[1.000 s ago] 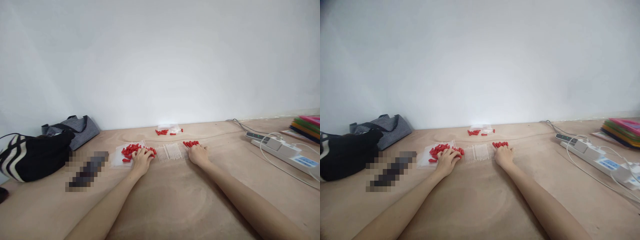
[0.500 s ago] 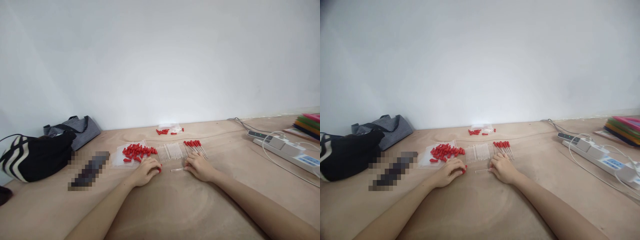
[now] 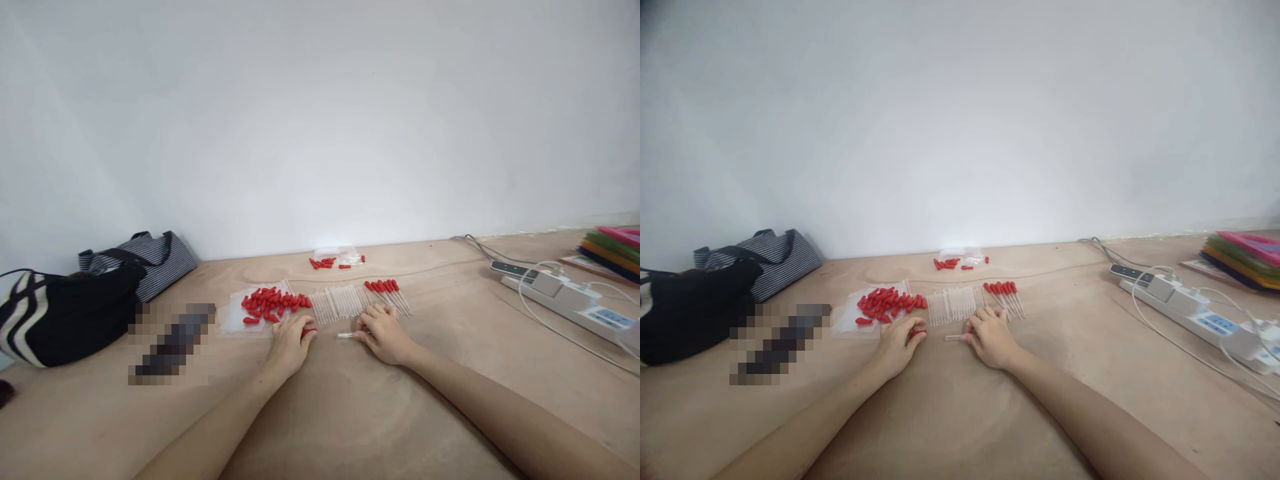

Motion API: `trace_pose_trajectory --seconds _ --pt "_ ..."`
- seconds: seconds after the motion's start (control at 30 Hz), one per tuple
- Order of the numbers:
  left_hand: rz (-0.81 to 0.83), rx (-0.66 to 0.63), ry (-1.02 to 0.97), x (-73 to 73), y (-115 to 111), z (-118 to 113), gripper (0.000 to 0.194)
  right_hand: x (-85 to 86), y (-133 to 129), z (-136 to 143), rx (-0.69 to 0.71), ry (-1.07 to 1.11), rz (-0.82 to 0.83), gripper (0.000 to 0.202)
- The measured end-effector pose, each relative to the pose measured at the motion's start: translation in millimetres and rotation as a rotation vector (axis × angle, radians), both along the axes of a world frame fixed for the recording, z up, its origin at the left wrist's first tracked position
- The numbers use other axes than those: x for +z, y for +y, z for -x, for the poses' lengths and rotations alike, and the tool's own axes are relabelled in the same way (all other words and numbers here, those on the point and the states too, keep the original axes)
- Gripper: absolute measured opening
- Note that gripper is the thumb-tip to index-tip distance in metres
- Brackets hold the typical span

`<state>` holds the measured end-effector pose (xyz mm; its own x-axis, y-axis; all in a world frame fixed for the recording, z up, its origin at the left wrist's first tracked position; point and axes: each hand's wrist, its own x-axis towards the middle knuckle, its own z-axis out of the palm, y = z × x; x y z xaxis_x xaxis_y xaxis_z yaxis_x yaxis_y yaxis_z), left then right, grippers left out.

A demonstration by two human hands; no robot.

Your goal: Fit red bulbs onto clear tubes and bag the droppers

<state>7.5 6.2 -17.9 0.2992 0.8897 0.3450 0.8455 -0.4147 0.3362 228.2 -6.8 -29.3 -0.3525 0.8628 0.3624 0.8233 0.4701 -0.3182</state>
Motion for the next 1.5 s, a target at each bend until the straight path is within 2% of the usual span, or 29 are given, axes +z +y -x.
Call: trace_pose_trajectory --seconds 0.2,0.33,0.47,0.7,1.07,1.17,1.5 --pt "-0.060 -0.217 -0.139 0.6 -4.2 -6.9 0.017 0.0 -5.0 7.9 -0.025 0.083 -0.074 0.015" --pt "-0.106 -0.236 -0.181 0.2 -5.0 -10.2 0.014 -0.2 -6.5 11.3 -0.032 0.106 -0.063 0.016" --pt "-0.031 -0.291 -0.160 0.4 -6.7 -11.0 0.012 0.7 -7.7 12.5 -0.006 0.113 -0.028 0.015" --pt "0.022 -0.236 -0.092 -3.0 -12.3 -12.3 0.015 4.2 -12.7 13.6 0.069 0.153 -0.036 0.019" --pt "0.019 -0.245 -0.094 -6.8 -15.0 -13.0 0.014 -2.6 -9.9 11.4 0.166 -0.004 -0.454 0.024" --pt "-0.004 -0.262 -0.078 -6.3 -17.1 -13.4 0.015 -3.4 -10.5 12.6 0.178 0.063 -0.412 0.019" --pt "-0.086 -0.347 -0.049 -3.1 -22.2 -15.0 0.015 6.3 -18.9 21.3 0.125 0.148 -0.075 0.022"
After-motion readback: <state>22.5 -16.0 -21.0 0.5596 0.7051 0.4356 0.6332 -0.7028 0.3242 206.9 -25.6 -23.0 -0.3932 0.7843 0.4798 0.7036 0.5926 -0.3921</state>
